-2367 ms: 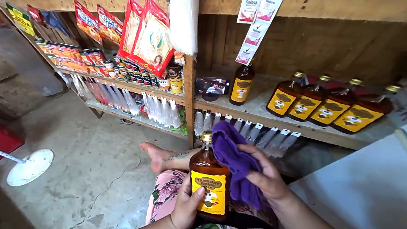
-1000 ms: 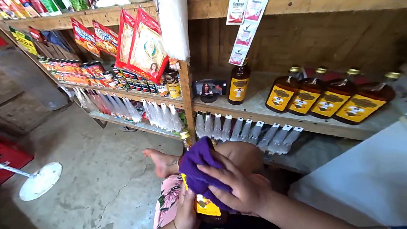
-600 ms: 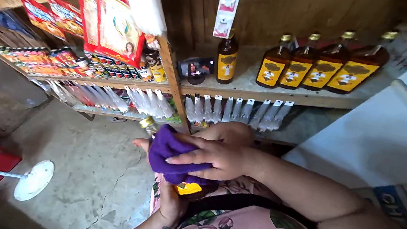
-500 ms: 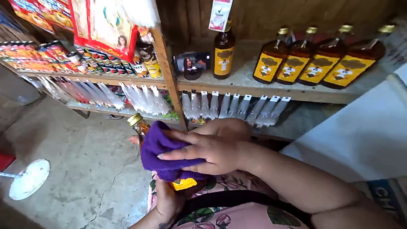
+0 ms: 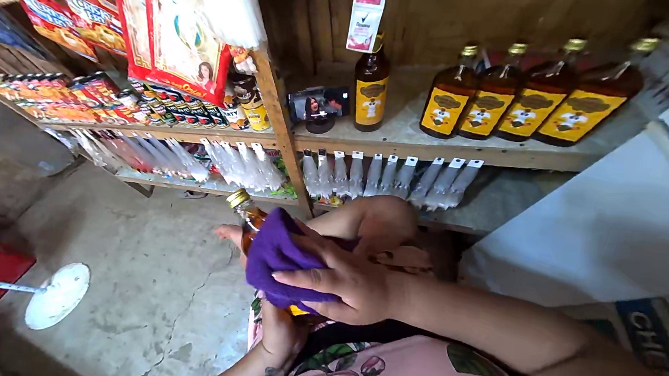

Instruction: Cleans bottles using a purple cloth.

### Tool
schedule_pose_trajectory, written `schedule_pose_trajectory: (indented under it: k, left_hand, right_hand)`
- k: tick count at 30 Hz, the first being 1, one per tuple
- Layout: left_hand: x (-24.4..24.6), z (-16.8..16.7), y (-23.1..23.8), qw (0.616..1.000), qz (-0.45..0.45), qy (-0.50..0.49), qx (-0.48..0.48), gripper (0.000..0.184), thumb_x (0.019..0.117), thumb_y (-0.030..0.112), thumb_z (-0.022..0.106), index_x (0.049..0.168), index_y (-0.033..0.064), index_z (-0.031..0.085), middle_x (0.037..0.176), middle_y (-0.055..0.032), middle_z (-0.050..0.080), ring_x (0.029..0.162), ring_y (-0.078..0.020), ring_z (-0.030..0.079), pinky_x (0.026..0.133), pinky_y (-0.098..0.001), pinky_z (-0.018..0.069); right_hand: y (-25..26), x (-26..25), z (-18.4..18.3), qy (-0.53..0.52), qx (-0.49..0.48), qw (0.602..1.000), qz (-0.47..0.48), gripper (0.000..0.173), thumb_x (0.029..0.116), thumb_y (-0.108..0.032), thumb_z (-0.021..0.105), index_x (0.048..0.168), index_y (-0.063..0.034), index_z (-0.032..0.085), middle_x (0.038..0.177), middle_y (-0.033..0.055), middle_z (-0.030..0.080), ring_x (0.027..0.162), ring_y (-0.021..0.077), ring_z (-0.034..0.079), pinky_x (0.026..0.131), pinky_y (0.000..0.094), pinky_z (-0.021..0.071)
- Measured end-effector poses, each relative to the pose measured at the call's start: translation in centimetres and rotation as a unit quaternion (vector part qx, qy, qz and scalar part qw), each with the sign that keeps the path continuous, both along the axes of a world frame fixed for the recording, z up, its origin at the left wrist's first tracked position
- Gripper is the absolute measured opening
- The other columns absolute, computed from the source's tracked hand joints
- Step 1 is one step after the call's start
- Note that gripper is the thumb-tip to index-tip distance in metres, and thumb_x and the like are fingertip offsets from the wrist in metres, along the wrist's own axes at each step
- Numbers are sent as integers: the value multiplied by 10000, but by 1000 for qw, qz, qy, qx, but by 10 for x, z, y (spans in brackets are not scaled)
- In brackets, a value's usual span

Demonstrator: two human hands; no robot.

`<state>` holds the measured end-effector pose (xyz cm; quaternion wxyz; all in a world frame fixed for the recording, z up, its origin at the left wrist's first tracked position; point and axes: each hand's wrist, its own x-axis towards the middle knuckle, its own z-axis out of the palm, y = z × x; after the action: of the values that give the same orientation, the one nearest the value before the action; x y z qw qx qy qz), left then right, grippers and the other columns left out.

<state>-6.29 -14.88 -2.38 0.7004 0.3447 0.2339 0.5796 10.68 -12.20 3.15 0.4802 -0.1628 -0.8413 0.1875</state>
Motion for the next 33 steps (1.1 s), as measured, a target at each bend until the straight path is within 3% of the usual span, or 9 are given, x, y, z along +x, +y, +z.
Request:
schedule_pose_trajectory:
  k: [6, 10, 14, 17, 20, 24, 26, 30, 33]
  left_hand:
    - [8, 2, -2, 999, 8, 37, -13, 636, 759, 714, 712, 1083, 167, 685, 924, -41, 753, 853, -137, 736, 752, -362, 624]
    - [7, 4, 1, 996, -21, 51, 72, 570, 896, 643, 616, 1235, 185, 616, 1062, 0, 752, 1000, -111, 722, 890, -358, 606]
    - [0, -3, 0, 988, -77, 57, 123, 518, 959, 558, 591, 1314, 182, 562, 1124, 12, 749, 1048, -95, 715, 938, -333, 592]
    - [-4, -7, 2, 975, -126, 60, 174, 479, 985, 542, 560, 1336, 218, 594, 1185, 42, 735, 1105, -52, 685, 985, -287, 557]
    - [-5, -4, 2, 977, -153, 23, 148, 500, 954, 587, 585, 1297, 228, 645, 1166, 33, 745, 1091, -57, 692, 963, -291, 567]
    - [-1, 6, 5, 979, -184, 7, 88, 554, 905, 660, 593, 1240, 233, 703, 1107, 19, 763, 1023, -78, 720, 911, -306, 593]
    - [3, 9, 6, 986, -130, 48, 92, 629, 895, 678, 590, 1308, 203, 590, 1139, 19, 735, 1036, -87, 704, 912, -319, 588]
    - [9, 6, 10, 958, -82, 135, 241, 878, 922, 639, 601, 1529, 106, 257, 1423, 41, 542, 1287, -42, 539, 1092, -288, 469]
    - [11, 5, 4, 960, -93, 140, 225, 1049, 850, 515, 771, 1537, 51, 130, 1424, 23, 534, 1276, -41, 557, 1086, -287, 491]
  right_hand:
    - [-1, 9, -1, 41, -31, 999, 6, 403, 1024, -201, 564, 1421, -133, 592, 1552, 232, 434, 1477, 283, 386, 1225, 393, 329]
    - [17, 6, 31, 84, -59, 995, 2, 422, 995, -161, 566, 1387, -10, 607, 1496, 242, 491, 1400, 237, 484, 1161, 362, 423]
    - [25, 11, 61, 117, -178, 977, -13, 491, 982, -154, 556, 1453, -19, 547, 1487, 155, 527, 1342, 144, 527, 1114, 322, 459]
    - [30, 17, 71, 151, -295, 940, 82, 563, 976, -110, 601, 1499, -29, 409, 1310, 50, 628, 1153, 44, 621, 1004, 251, 531]
    - [37, 14, 67, 167, -371, 896, 179, 679, 914, -66, 676, 1505, -65, 342, 1244, 57, 664, 1116, 106, 662, 983, 295, 559]
    - [40, 8, 69, 188, -383, 897, 116, 528, 957, -56, 627, 1444, -84, 426, 1102, 70, 697, 964, 120, 699, 879, 295, 594]
    - [35, 7, 80, 171, -356, 918, 36, 494, 965, -69, 639, 1429, -87, 470, 1110, 51, 695, 962, 85, 691, 870, 273, 595]
    - [32, 6, 94, 106, -262, 954, -100, 531, 957, -139, 681, 1453, -94, 495, 1256, 61, 660, 1076, 71, 661, 932, 281, 574]
    - [34, -2, 89, 90, -233, 959, -132, 561, 940, -163, 703, 1462, -112, 505, 1301, 84, 640, 1143, 126, 640, 976, 355, 556]
